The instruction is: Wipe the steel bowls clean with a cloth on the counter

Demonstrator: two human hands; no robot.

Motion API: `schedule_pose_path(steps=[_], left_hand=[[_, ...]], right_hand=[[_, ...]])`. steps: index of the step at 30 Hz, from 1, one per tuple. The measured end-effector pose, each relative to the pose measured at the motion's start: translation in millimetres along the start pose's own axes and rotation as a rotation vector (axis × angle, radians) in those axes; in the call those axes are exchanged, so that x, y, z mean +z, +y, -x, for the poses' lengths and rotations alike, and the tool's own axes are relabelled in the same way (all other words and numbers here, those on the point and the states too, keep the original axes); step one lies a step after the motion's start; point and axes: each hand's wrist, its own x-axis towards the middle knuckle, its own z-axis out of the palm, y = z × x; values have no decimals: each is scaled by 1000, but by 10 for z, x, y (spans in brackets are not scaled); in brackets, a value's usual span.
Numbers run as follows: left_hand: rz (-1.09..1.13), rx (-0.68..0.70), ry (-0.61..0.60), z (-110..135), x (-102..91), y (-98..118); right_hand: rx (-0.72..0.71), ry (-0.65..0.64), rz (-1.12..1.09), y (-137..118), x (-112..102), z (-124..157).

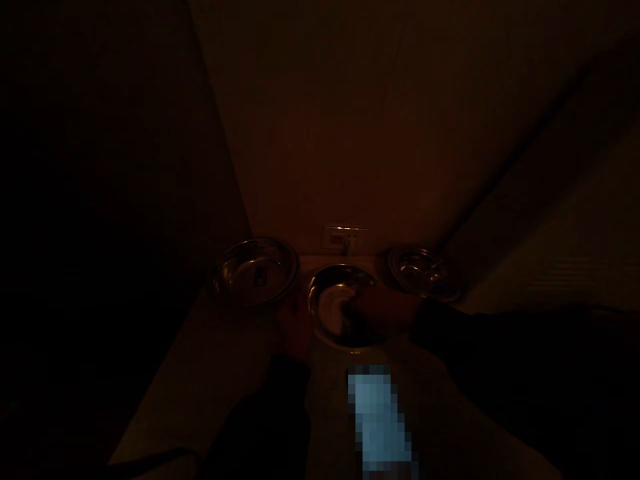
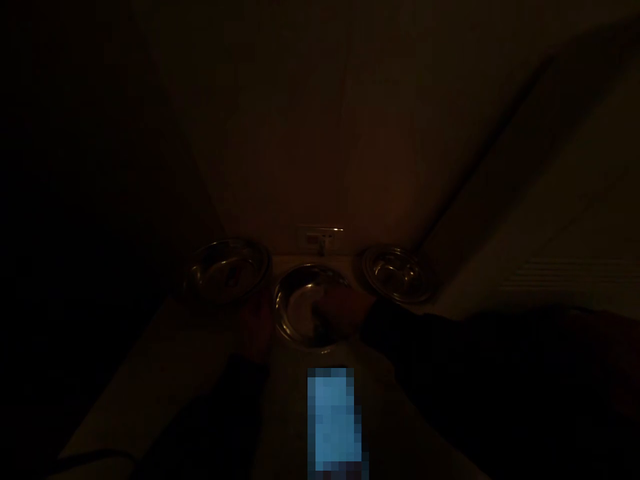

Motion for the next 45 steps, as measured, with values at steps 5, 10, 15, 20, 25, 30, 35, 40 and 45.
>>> schedule_pose_path(steps=[5,10,15,20,25,30,35,40,45], left_hand=[[-3,-18,-27,13,-8,-2],[-16,-31,-49,11,-9,37],[-6,-125,-40,16,5,99],[-13,-115,-73,-24,29,52],[-19,-54,-49,-71,21,-2],[-55,-18,0,-49,26,35],[-69,-79,-2,-1,33,72],[-75,-74,18,-27,13,64],[-53,-80,7,-35,-4,77]], right_hand=[[-77,89,-138,-81,-246,61],[-50,449,-106,133,-464,89],[-174,599,-5,289,-457,178],[-239,410,145,159,-139,-54],[-213,149,210,180,69,-342],[-48,35,162,280,-52,-70],[-148,-203,-64,-47,-104,100],[-87,28,-344,-404,103,-116],[-182,-101,-262,-192,-24,114]])
